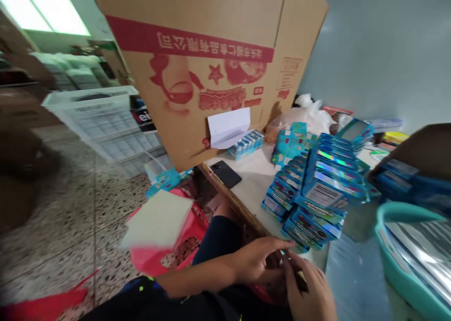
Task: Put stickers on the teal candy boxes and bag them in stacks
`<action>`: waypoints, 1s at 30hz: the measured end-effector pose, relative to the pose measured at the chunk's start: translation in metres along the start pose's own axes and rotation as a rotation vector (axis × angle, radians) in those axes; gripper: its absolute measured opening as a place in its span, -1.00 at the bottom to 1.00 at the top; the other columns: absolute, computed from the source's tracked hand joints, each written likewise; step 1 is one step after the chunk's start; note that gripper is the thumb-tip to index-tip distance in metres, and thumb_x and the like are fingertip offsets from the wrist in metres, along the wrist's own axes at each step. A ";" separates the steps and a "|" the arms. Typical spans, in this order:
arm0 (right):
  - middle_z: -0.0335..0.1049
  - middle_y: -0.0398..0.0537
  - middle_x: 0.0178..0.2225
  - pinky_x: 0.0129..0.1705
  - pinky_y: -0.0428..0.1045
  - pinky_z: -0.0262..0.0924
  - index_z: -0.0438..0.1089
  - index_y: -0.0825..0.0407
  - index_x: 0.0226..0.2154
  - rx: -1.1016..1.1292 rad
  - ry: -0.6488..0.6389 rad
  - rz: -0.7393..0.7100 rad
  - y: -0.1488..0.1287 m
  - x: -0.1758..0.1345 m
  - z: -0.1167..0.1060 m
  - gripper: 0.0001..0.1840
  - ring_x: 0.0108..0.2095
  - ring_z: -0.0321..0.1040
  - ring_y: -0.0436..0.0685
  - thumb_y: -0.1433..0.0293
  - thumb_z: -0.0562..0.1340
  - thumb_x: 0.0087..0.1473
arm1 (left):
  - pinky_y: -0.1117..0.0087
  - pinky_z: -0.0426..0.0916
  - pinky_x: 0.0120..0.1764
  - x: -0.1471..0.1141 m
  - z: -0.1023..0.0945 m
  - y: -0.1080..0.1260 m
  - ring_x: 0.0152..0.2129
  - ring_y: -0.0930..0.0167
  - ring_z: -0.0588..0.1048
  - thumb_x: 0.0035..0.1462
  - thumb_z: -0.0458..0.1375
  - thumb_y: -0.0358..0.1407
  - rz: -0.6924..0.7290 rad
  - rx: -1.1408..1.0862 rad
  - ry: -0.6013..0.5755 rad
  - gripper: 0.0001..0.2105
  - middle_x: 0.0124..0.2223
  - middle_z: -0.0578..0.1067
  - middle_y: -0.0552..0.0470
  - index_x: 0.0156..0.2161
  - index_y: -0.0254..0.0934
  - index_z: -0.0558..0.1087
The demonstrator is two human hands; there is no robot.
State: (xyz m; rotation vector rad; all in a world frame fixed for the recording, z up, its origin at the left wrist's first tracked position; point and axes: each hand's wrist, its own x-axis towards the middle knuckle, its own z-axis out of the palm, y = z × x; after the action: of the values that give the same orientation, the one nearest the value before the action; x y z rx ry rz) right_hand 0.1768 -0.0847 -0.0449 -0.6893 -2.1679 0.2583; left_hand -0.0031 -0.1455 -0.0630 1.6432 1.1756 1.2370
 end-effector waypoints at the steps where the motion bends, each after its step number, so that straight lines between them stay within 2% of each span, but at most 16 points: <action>1: 0.65 -0.09 -0.34 -0.39 0.08 0.45 0.54 -0.08 -0.24 0.013 0.001 -0.022 -0.003 0.003 0.002 -0.70 -0.39 0.61 0.21 0.11 0.19 0.33 | 0.32 0.52 -0.15 -0.002 -0.002 -0.001 -0.22 0.31 0.60 0.10 0.36 -0.24 -0.047 -0.062 0.027 -0.23 0.09 0.58 -0.22 0.41 -0.16 0.26; 2: 0.65 -0.07 -0.33 -0.35 0.08 0.45 0.54 -0.06 -0.24 0.025 0.005 -0.036 -0.008 0.006 0.003 -0.71 -0.38 0.61 0.21 0.12 0.20 0.32 | 0.35 0.51 -0.20 -0.004 -0.005 -0.002 -0.26 0.34 0.59 0.08 0.38 -0.21 -0.092 -0.134 0.057 -0.20 0.09 0.58 -0.21 0.41 -0.16 0.25; 4: 0.64 -0.03 -0.32 -0.29 0.09 0.44 0.54 -0.04 -0.24 0.033 0.045 -0.021 -0.020 0.013 0.006 -0.73 -0.37 0.60 0.22 0.14 0.24 0.30 | 0.40 0.48 -0.24 -0.004 -0.015 -0.002 -0.29 0.38 0.58 0.06 0.41 -0.13 -0.173 -0.245 0.101 -0.30 0.01 0.62 -0.16 0.31 -0.21 0.40; 6: 0.62 0.00 -0.32 -0.27 0.10 0.43 0.55 -0.01 -0.23 0.015 0.124 0.032 -0.035 0.021 0.008 -0.77 -0.37 0.58 0.22 0.19 0.28 0.28 | 0.40 0.46 -0.21 -0.005 -0.029 0.003 -0.30 0.38 0.56 0.04 0.41 0.00 -0.228 -0.278 0.077 -0.49 -0.14 0.64 -0.11 0.01 -0.30 0.60; 7: 0.62 0.01 -0.31 -0.26 0.09 0.42 0.55 0.00 -0.21 0.004 0.170 0.057 -0.043 0.026 0.009 -0.80 -0.36 0.58 0.22 0.22 0.30 0.27 | 0.40 0.45 -0.20 -0.005 -0.037 0.007 -0.32 0.38 0.55 0.04 0.39 0.09 -0.242 -0.283 0.052 -0.51 -0.23 0.63 -0.08 -0.15 -0.33 0.62; 8: 0.63 0.02 -0.31 -0.25 0.09 0.43 0.56 0.00 -0.19 -0.008 0.212 0.077 -0.051 0.031 0.009 -0.82 -0.35 0.58 0.21 0.25 0.32 0.25 | 0.40 0.44 -0.20 -0.004 -0.044 0.011 -0.33 0.39 0.54 0.04 0.36 0.16 -0.250 -0.287 0.028 -0.49 -0.29 0.62 -0.06 -0.26 -0.34 0.61; 10: 0.63 0.00 -0.30 -0.24 0.07 0.45 0.57 -0.01 -0.15 -0.003 0.265 0.108 -0.065 0.043 0.008 -0.84 -0.33 0.58 0.19 0.30 0.33 0.25 | 0.42 0.40 -0.25 -0.003 -0.055 0.022 -0.39 0.42 0.51 0.04 0.32 0.24 -0.252 -0.295 0.035 -0.43 -0.36 0.58 -0.03 -0.34 -0.35 0.56; 13: 0.61 -0.08 -0.32 -0.24 0.03 0.48 0.57 -0.05 -0.14 0.079 0.258 0.161 -0.077 0.061 -0.002 -0.85 -0.36 0.56 0.13 0.37 0.31 0.24 | 0.43 0.38 -0.29 0.002 -0.064 0.040 -0.43 0.45 0.47 0.06 0.35 0.16 -0.202 -0.279 0.101 -0.49 -0.39 0.55 0.00 -0.38 -0.34 0.51; 15: 0.60 -0.11 -0.34 -0.24 0.01 0.48 0.57 -0.07 -0.24 0.125 0.263 0.195 -0.081 0.070 -0.015 -0.92 -0.36 0.55 0.09 0.40 0.32 0.21 | 0.45 0.36 -0.33 0.008 -0.068 0.054 -0.47 0.47 0.44 0.07 0.38 0.09 -0.154 -0.298 0.119 -0.55 -0.42 0.51 0.05 -0.38 -0.31 0.46; 17: 0.59 -0.14 -0.35 -0.24 0.01 0.47 0.54 -0.07 -0.33 0.181 0.261 0.199 -0.084 0.076 -0.031 -0.93 -0.35 0.54 0.08 0.42 0.33 0.19 | 0.48 0.34 -0.39 0.013 -0.072 0.069 -0.51 0.50 0.43 0.07 0.40 0.01 -0.108 -0.311 0.105 -0.61 -0.44 0.48 0.11 -0.30 -0.27 0.44; 19: 0.57 -0.15 -0.35 -0.23 0.02 0.46 0.50 -0.06 -0.35 0.260 0.263 0.184 -0.086 0.081 -0.045 -0.92 -0.33 0.52 0.08 0.43 0.33 0.18 | 0.50 0.34 -0.41 0.021 -0.075 0.085 -0.51 0.51 0.44 0.09 0.40 -0.05 -0.052 -0.272 0.075 -0.64 -0.41 0.50 0.12 -0.18 -0.24 0.45; 22: 0.54 -0.16 -0.33 -0.17 0.07 0.44 0.46 -0.05 -0.34 0.369 0.348 0.143 -0.088 0.092 -0.065 -0.91 -0.29 0.50 0.08 0.45 0.34 0.19 | 0.50 0.37 -0.38 0.038 -0.081 0.112 -0.45 0.50 0.48 0.15 0.37 -0.10 0.073 -0.147 0.053 -0.67 -0.33 0.52 0.09 -0.06 -0.21 0.48; 24: 0.52 -0.17 -0.31 -0.12 0.10 0.44 0.45 -0.05 -0.34 0.373 0.424 0.096 -0.087 0.106 -0.078 -0.91 -0.25 0.50 0.08 0.45 0.34 0.19 | 0.49 0.39 -0.35 0.055 -0.086 0.130 -0.42 0.49 0.50 0.19 0.34 -0.11 0.169 -0.070 0.065 -0.68 -0.32 0.52 0.09 -0.02 -0.19 0.49; 27: 0.50 -0.17 -0.25 0.02 0.12 0.44 0.47 -0.03 -0.35 0.267 0.487 0.035 -0.083 0.140 -0.099 -0.91 -0.13 0.51 0.08 0.41 0.35 0.20 | 0.46 0.40 -0.32 0.088 -0.098 0.154 -0.42 0.49 0.50 0.21 0.33 -0.10 0.293 0.054 0.097 -0.66 -0.35 0.50 0.12 0.01 -0.17 0.47; 30: 0.46 -0.25 -0.35 -0.05 -0.01 0.40 0.49 0.08 -0.36 0.222 0.463 0.007 -0.069 0.186 -0.115 -0.85 -0.22 0.48 -0.04 0.36 0.32 0.22 | 0.43 0.42 -0.30 0.129 -0.116 0.168 -0.42 0.49 0.50 0.24 0.31 -0.10 0.342 0.130 0.105 -0.66 -0.37 0.46 0.15 0.04 -0.16 0.44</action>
State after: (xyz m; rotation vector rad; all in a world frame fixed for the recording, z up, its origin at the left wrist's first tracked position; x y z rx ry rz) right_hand 0.1442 -0.0442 0.1781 -0.5650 -1.6673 0.3042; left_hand -0.0634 -0.0672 0.1572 1.9565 1.0857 1.4999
